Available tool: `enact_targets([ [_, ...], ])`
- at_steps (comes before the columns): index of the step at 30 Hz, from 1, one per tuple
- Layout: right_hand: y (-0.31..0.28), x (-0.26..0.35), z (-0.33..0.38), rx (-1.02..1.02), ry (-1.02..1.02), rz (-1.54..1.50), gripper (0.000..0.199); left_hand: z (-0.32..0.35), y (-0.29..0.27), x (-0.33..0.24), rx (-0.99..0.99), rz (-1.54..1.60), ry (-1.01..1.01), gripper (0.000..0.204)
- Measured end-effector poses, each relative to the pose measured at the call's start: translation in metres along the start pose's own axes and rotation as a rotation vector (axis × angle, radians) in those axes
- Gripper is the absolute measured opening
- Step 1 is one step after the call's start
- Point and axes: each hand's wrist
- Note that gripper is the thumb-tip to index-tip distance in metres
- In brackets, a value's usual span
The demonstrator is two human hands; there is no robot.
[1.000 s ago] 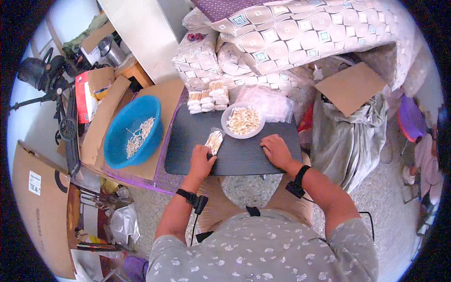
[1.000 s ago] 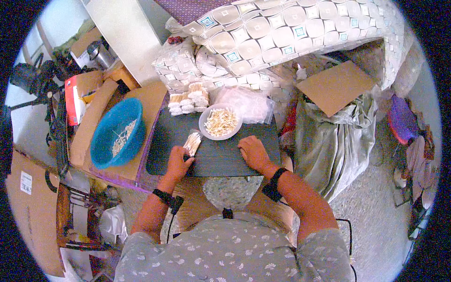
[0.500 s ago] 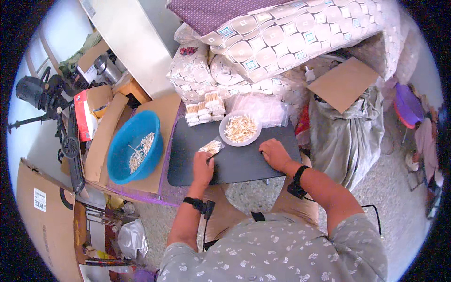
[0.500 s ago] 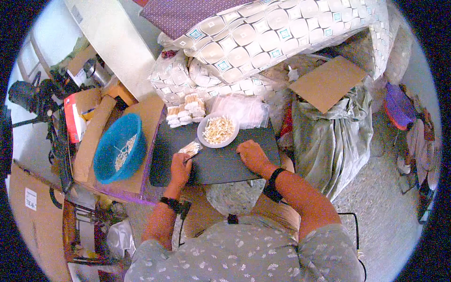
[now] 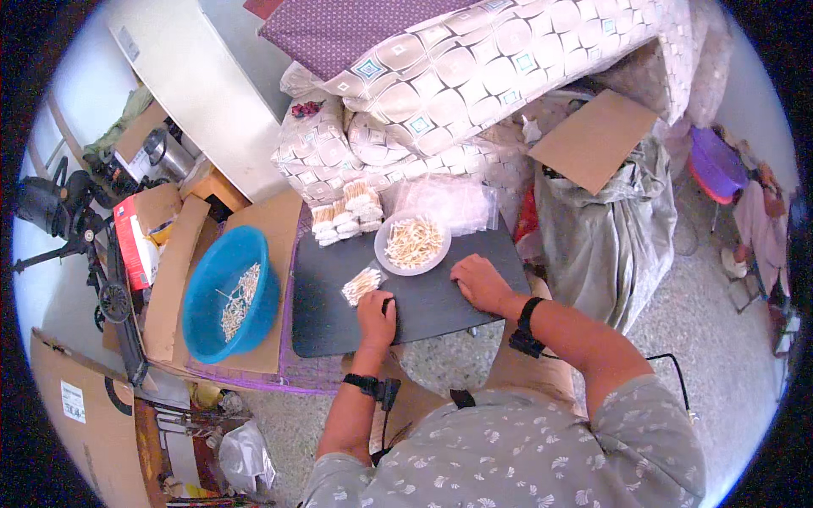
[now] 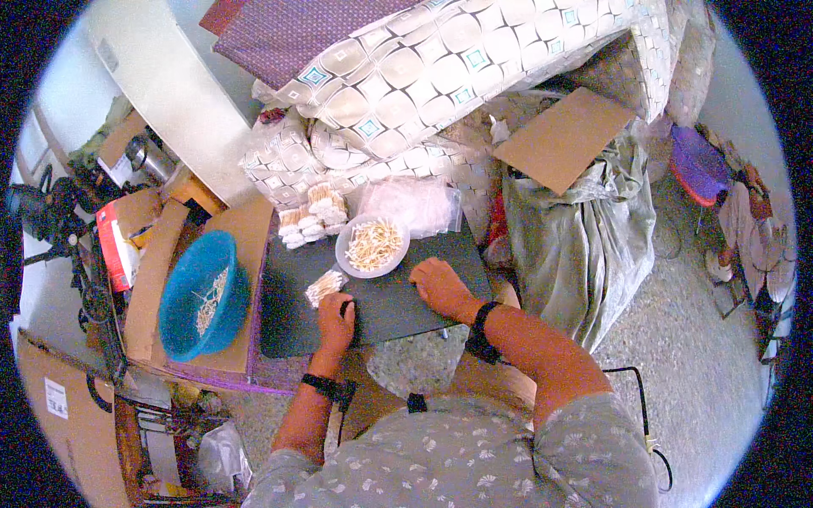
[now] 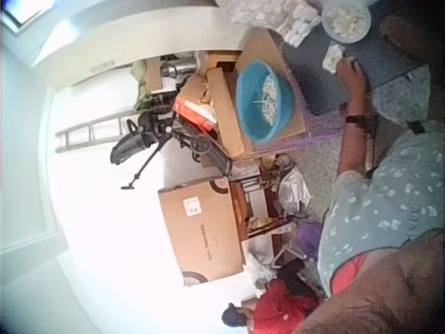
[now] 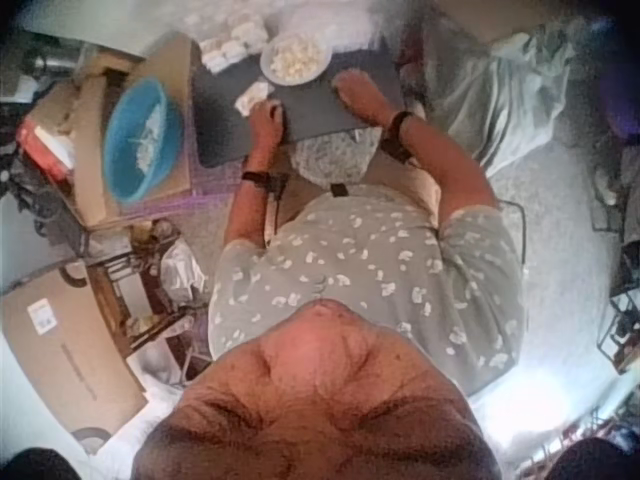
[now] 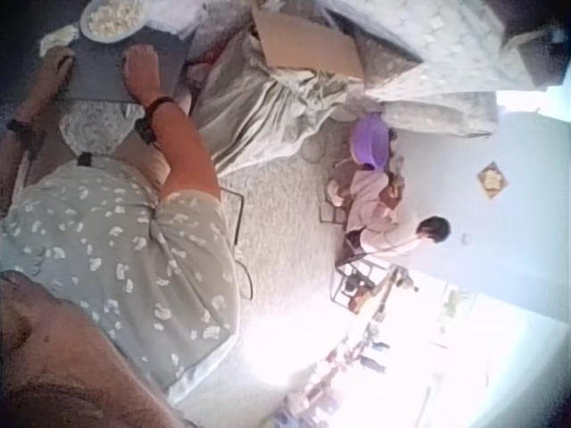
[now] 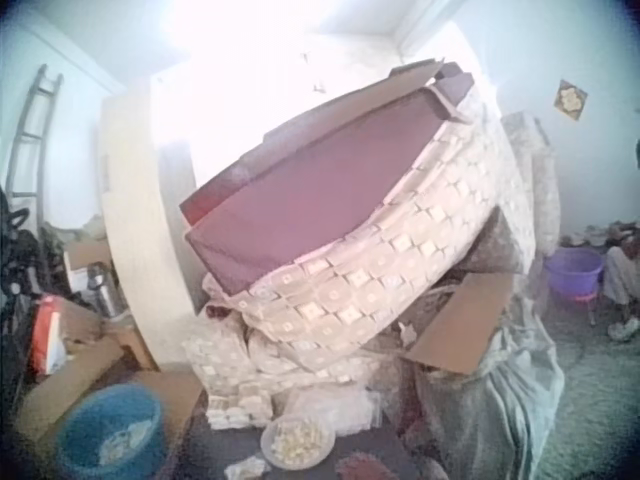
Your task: Packaging small wooden sticks into plastic bags.
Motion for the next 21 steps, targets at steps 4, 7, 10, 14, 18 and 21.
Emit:
enact_targets([
  [4, -0.001, 0.001, 0.0, -0.023, 0.009, 0.004, 0.012, 0.0, -0.001, -0.004, 0.002, 0.043, -0.028, 0.012],
  [7, 0.001, -0.001, -0.001, 0.019, 0.017, 0.0, 0.013, 0.001, 0.001, 0.001, -0.01, 0.042, -0.034, 0.011],
  [10, 0.003, -0.004, -0.003, 0.042, -0.001, 0.011, 0.013, 0.002, 0.003, 0.006, -0.066, 0.035, 0.005, 0.008],
  [14, 0.0, -0.001, -0.002, 0.027, -0.008, -0.011, 0.014, 0.003, 0.003, 0.003, -0.055, 0.061, -0.029, 0.006],
  [18, -0.004, 0.008, -0.004, 0.012, -0.019, -0.008, 0.015, 0.007, 0.001, 0.005, -0.084, 0.036, -0.03, 0.006],
  [21, -0.003, 0.004, -0.002, 0.003, -0.005, -0.014, 0.015, 0.006, 0.002, 0.002, -0.079, 0.064, -0.056, 0.006],
])
Point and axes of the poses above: each hand's wrist, its own z-axis away from the middle knuckle, its own y-axis out of the palm, x = y × z, and after that the axes turned 9 degrees about x, right-handed
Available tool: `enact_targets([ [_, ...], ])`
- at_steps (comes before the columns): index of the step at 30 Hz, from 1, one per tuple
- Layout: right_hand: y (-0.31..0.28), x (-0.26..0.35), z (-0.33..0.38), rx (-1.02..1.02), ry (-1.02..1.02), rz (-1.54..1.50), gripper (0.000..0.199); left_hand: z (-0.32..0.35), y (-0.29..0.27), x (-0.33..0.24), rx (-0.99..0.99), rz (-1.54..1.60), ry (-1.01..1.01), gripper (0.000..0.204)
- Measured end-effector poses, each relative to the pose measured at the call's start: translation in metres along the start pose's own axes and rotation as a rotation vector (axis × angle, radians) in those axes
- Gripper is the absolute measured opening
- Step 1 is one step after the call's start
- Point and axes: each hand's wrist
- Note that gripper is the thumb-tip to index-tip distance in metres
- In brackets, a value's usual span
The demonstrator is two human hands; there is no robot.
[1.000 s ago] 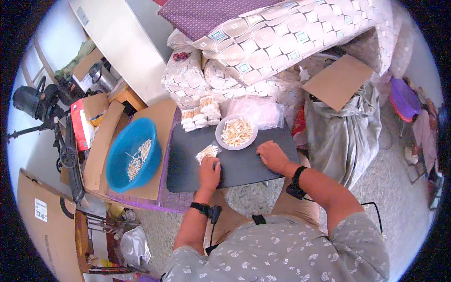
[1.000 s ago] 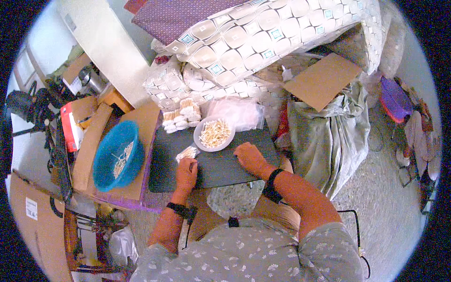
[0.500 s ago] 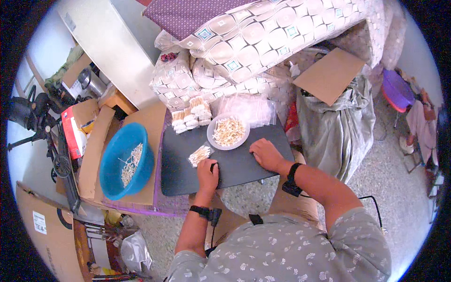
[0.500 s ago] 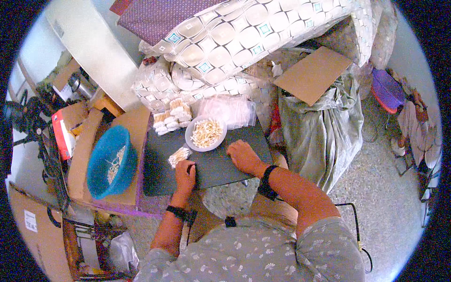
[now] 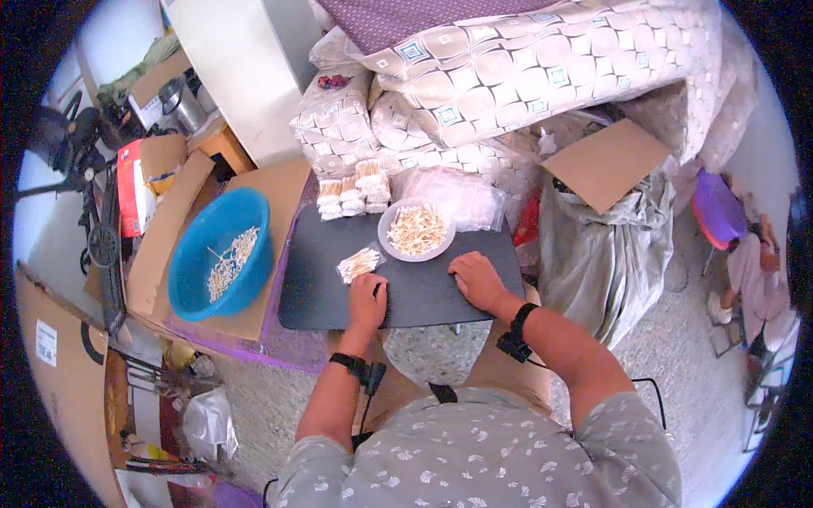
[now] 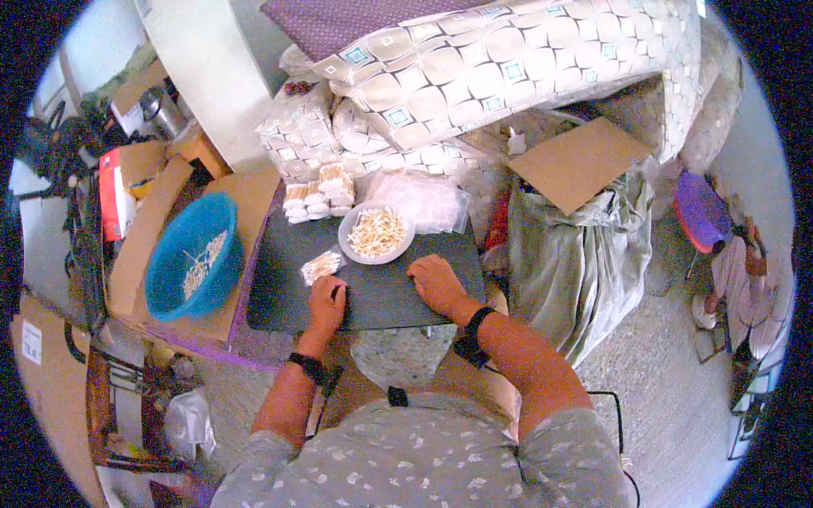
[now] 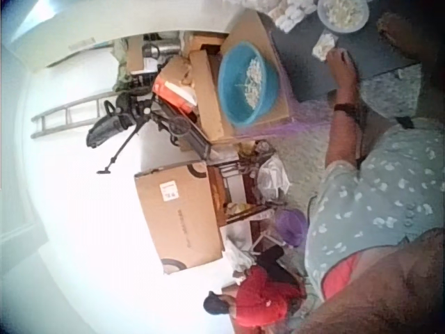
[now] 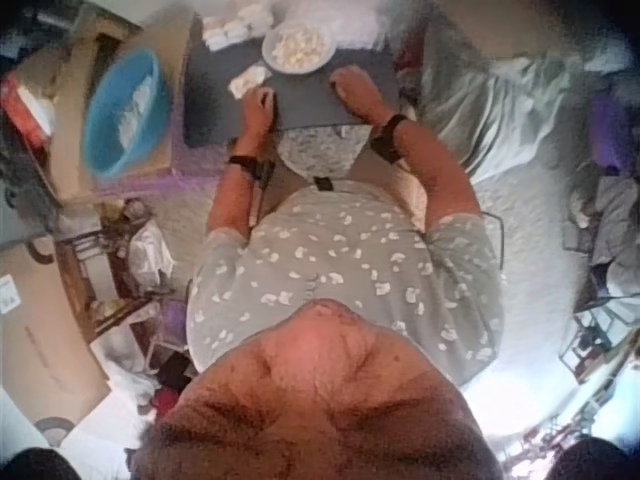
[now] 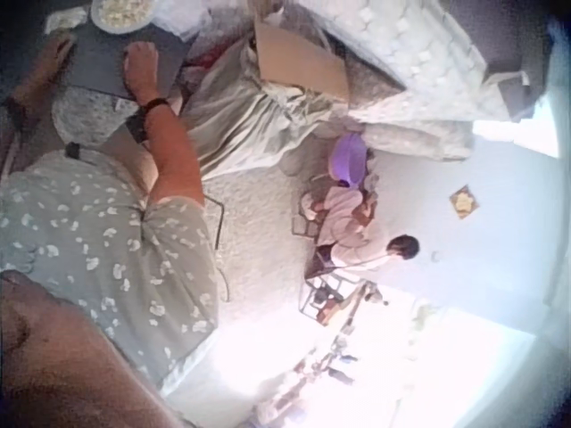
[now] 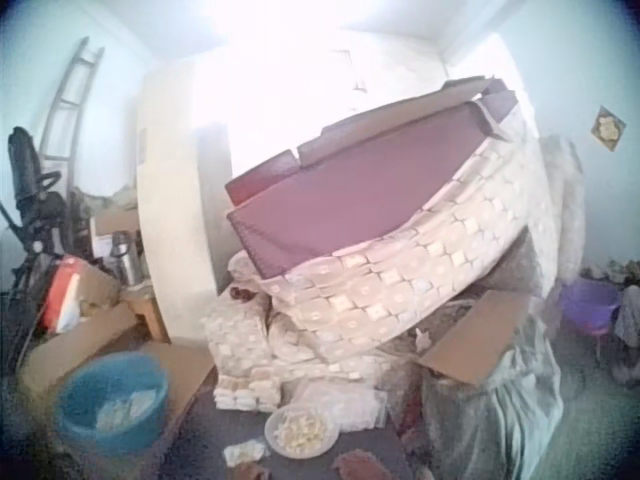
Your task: Packaging small wooden sticks into plastic bags.
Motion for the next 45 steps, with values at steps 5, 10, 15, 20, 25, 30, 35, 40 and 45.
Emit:
enact_targets([
  [5, 0.004, -0.003, -0.001, -0.019, -0.032, 0.005, 0.014, -0.005, -0.001, 0.0, -0.009, 0.029, -0.019, 0.006],
  [10, 0.008, -0.004, -0.002, -0.037, -0.038, -0.019, 0.015, -0.003, -0.001, 0.004, -0.042, 0.073, -0.066, 0.007],
  [15, 0.007, -0.006, -0.002, 0.0, -0.027, -0.01, 0.014, -0.003, 0.001, 0.004, -0.044, 0.056, -0.082, 0.005],
  [20, 0.008, -0.003, -0.001, -0.068, -0.042, -0.052, 0.015, -0.003, 0.002, 0.01, -0.052, 0.065, -0.071, 0.004],
  [25, 0.007, -0.005, 0.0, -0.043, 0.005, -0.04, 0.016, -0.006, 0.004, 0.008, -0.051, 0.035, -0.055, 0.005],
  [30, 0.009, -0.009, 0.002, -0.049, -0.007, -0.065, 0.016, -0.007, 0.004, 0.01, -0.017, 0.034, -0.052, 0.009],
  [35, 0.005, -0.002, -0.002, -0.037, 0.009, -0.056, 0.016, -0.005, 0.003, 0.009, -0.054, 0.061, -0.052, 0.004],
  [40, 0.006, -0.006, -0.002, -0.061, 0.029, -0.119, 0.011, -0.005, 0.001, 0.011, -0.046, 0.082, -0.053, 0.005],
  [45, -0.015, -0.013, -0.022, -0.062, 0.3, -0.406, 0.014, -0.003, -0.001, 0.011, -0.033, 0.13, -0.085, 0.006],
])
Point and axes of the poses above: each hand's wrist, its own z-axis away from the middle knuckle, its own y-axis out of the palm, x = y × z, and after that the axes turned 9 degrees about x, right-handed
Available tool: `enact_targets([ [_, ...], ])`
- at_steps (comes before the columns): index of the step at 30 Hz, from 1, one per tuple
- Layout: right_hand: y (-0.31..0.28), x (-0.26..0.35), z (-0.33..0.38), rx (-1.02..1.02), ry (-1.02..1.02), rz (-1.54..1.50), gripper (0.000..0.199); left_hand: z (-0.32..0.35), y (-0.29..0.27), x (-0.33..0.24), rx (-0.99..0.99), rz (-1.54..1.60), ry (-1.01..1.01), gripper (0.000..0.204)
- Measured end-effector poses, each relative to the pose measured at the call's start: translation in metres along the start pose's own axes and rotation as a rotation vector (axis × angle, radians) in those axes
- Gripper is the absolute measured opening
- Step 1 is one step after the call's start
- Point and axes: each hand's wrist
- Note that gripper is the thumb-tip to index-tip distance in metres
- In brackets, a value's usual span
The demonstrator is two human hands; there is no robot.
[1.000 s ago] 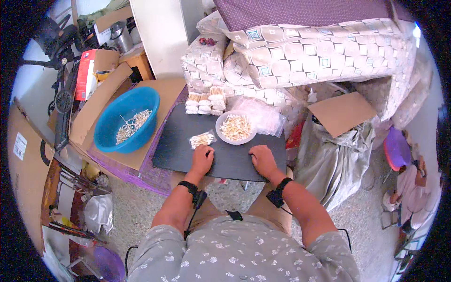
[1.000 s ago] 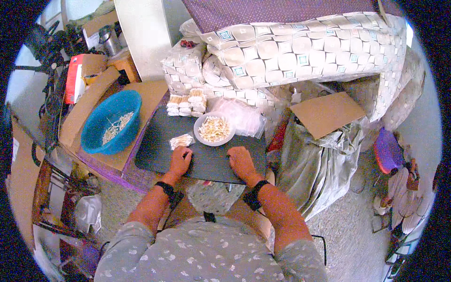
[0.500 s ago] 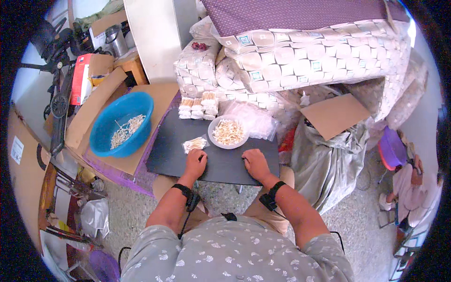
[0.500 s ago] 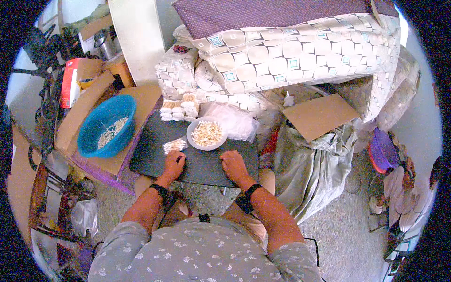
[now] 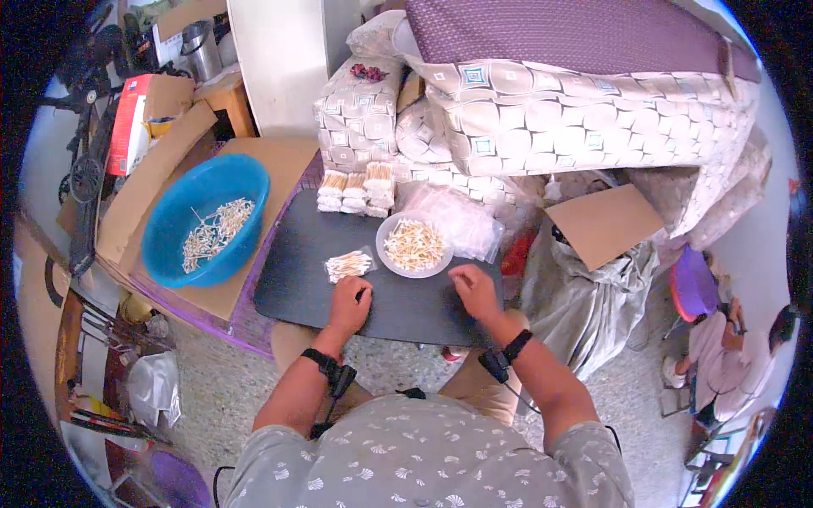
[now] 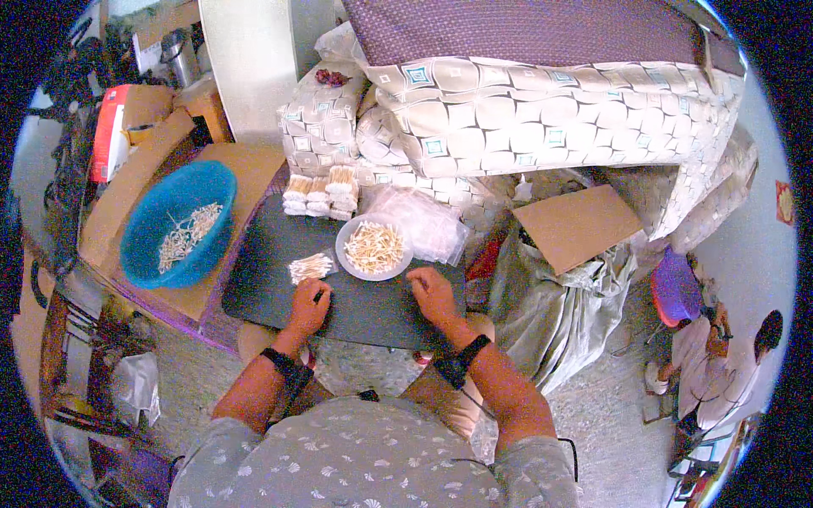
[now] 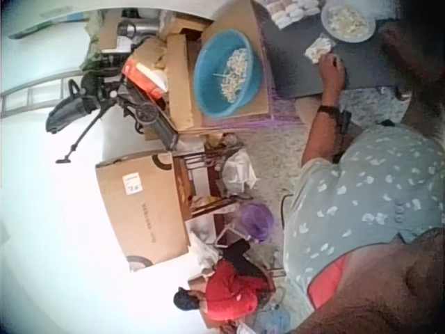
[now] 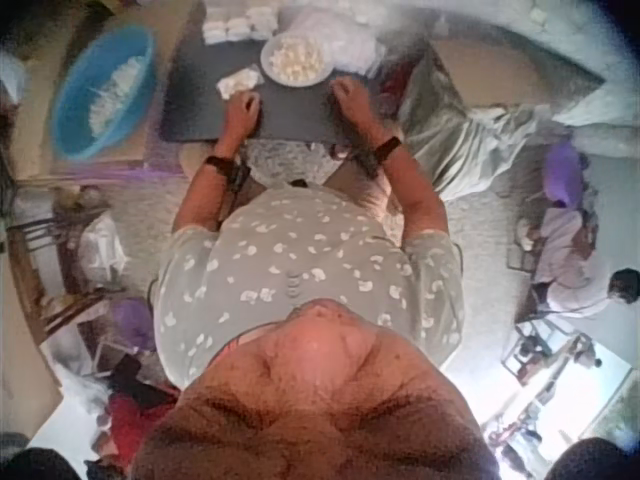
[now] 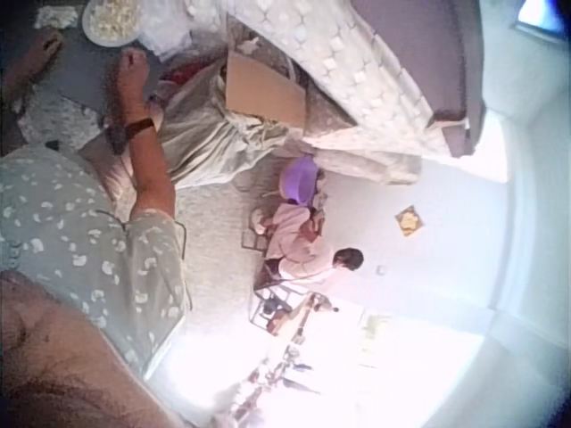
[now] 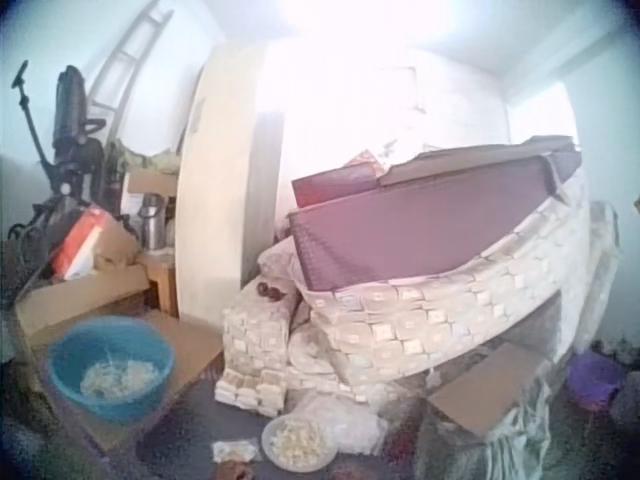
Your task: Packaging small wooden sticks into plastic bags.
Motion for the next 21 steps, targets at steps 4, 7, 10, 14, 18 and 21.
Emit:
enact_targets([
  [4, -0.025, 0.01, -0.045, 0.023, -0.059, 0.04, 0.016, -0.002, -0.002, -0.007, -0.002, 0.054, 0.006, 0.005],
  [7, -0.031, 0.024, -0.074, 0.142, 0.017, 0.078, 0.018, -0.001, -0.003, -0.006, -0.02, 0.052, -0.032, 0.005],
  [10, -0.03, 0.023, -0.098, 0.193, 0.029, 0.075, 0.023, -0.003, -0.004, -0.005, 0.003, 0.052, -0.012, 0.006],
  [14, -0.02, 0.01, -0.127, 0.226, -0.089, 0.224, 0.024, -0.003, -0.002, -0.002, -0.021, 0.07, 0.009, 0.008],
  [18, -0.007, 0.012, -0.146, 0.287, -0.081, 0.542, 0.022, -0.001, -0.006, -0.002, -0.02, 0.074, -0.013, 0.008],
  [21, 0.0, 0.014, -0.153, 0.335, -0.014, 0.67, 0.021, -0.002, -0.01, -0.006, 0.02, 0.084, -0.036, 0.008],
])
Point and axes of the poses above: each hand's wrist, its own z-axis away from the middle knuckle, its own y-axis out of the palm, x = y × z, and after that the axes turned 9 degrees about x, right-handed
